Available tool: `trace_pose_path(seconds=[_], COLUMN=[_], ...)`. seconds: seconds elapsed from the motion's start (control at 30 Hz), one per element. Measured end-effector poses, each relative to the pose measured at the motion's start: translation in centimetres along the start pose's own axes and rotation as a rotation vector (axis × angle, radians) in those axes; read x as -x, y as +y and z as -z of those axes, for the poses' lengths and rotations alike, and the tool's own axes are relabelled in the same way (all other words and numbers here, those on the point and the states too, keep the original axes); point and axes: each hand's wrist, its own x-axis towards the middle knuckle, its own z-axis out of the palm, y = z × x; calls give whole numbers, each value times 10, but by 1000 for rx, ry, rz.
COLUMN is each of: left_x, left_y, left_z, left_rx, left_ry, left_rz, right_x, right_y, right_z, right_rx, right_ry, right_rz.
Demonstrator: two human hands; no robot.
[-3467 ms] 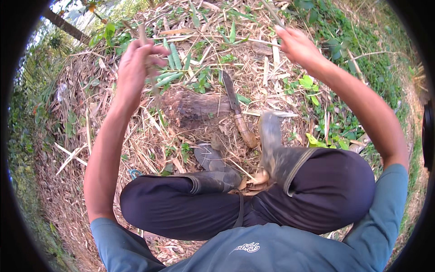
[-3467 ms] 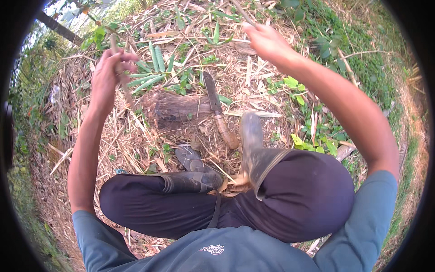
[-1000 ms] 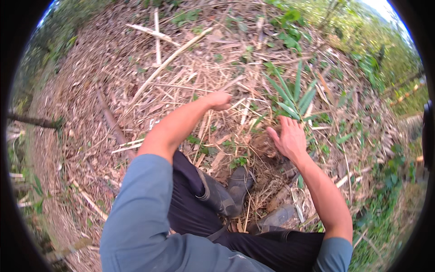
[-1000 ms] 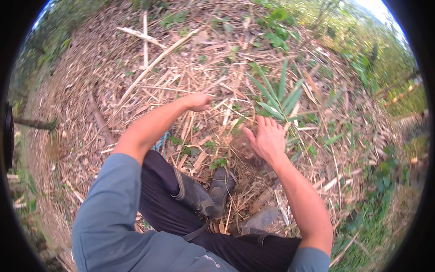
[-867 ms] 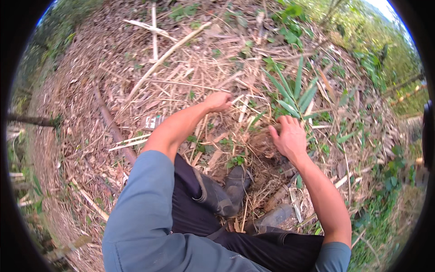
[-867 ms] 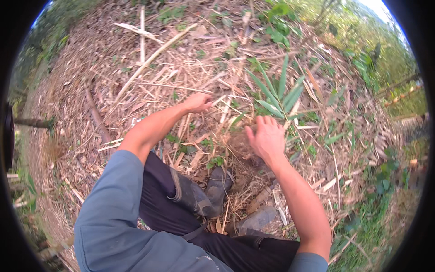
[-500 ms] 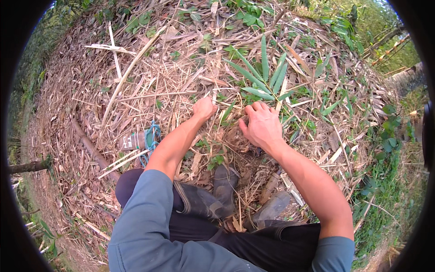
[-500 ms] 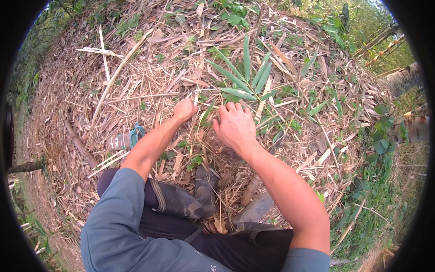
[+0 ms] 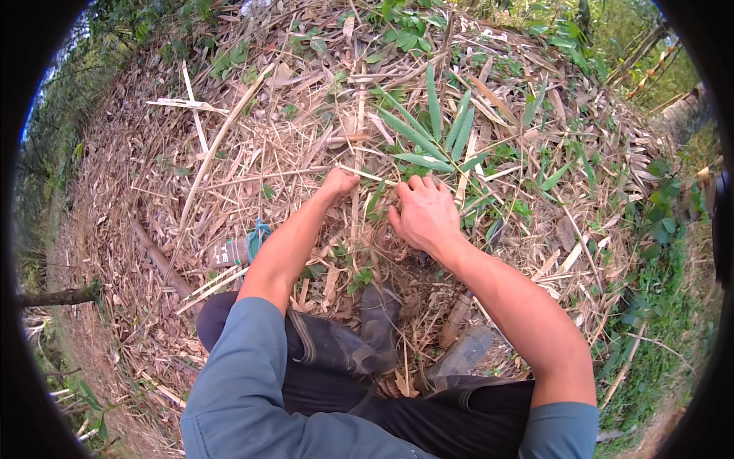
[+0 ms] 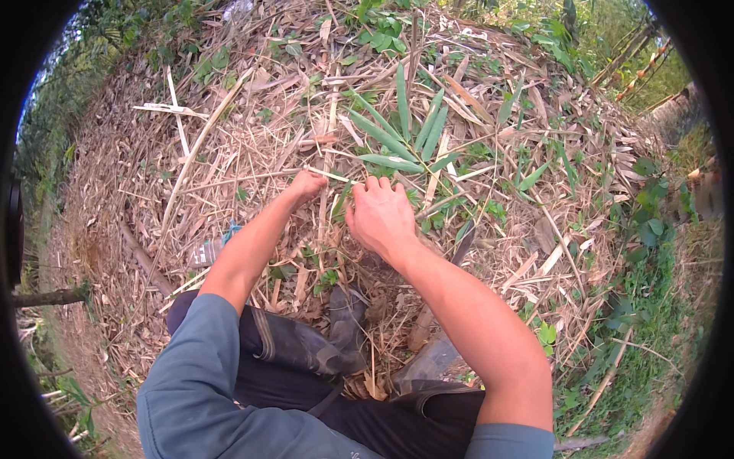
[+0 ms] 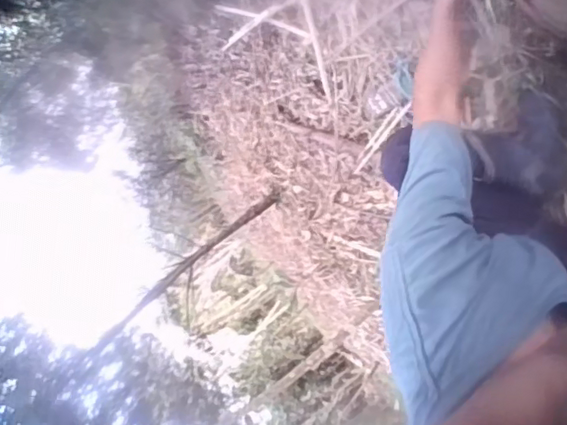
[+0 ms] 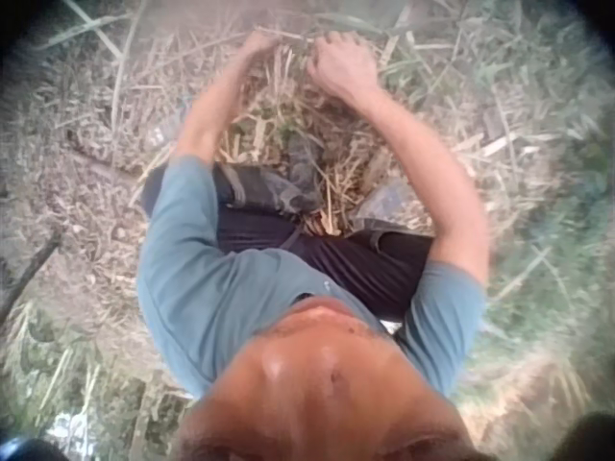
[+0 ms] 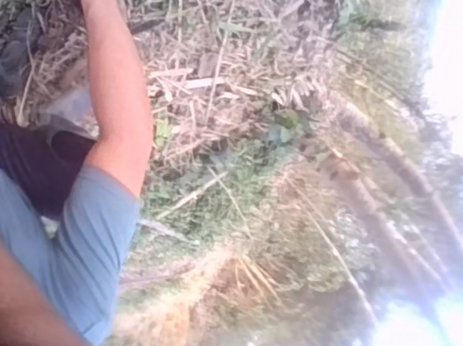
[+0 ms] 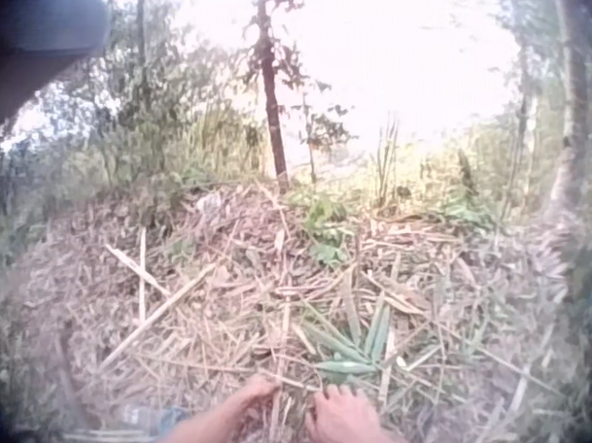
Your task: The person uses a large knife to split a bamboo stalk into thin strips. They hold the bamboo steady with one hand and repeatedly strike it with the knife to separate the layers, then pull apart the resulting strips.
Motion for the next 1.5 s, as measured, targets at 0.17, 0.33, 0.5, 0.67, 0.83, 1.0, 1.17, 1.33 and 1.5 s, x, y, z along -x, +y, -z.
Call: trace_pose_path(seconds=[0.17, 0.33, 0.5, 0.67, 0.83, 1.0, 1.17, 1.33, 1.5], left_x=[37, 83, 137, 230, 284, 301, 312, 313, 314], left_y=[61, 105, 147, 154, 151, 169, 169, 166, 167], left_z=[12, 53, 88, 85, 40, 26, 29, 34, 36], left_rx=[507, 747, 1107, 1354, 1568, 1358, 1059, 1024, 1097], left_ry=[-209, -245, -258, -296, -246, -148, 7, -42, -91], left_rz=[92, 125, 147, 188, 72, -175, -420, -517, -461], right_x=[15, 14, 15, 20, 23, 20, 18, 17, 16], right_y=[18, 16, 18, 25, 25, 22, 19, 18, 19], right_z=[0, 1, 2, 0, 0, 3, 9, 11, 10], right_rx=[17, 24, 13, -20, -25, -47, -71, -82, -85], right_ry=[-31, -66, -81, -13, -11, -40, -96, -95, -75], right_rz=[-67, -65, -55, -31, -8, -16, -38, -45, -39])
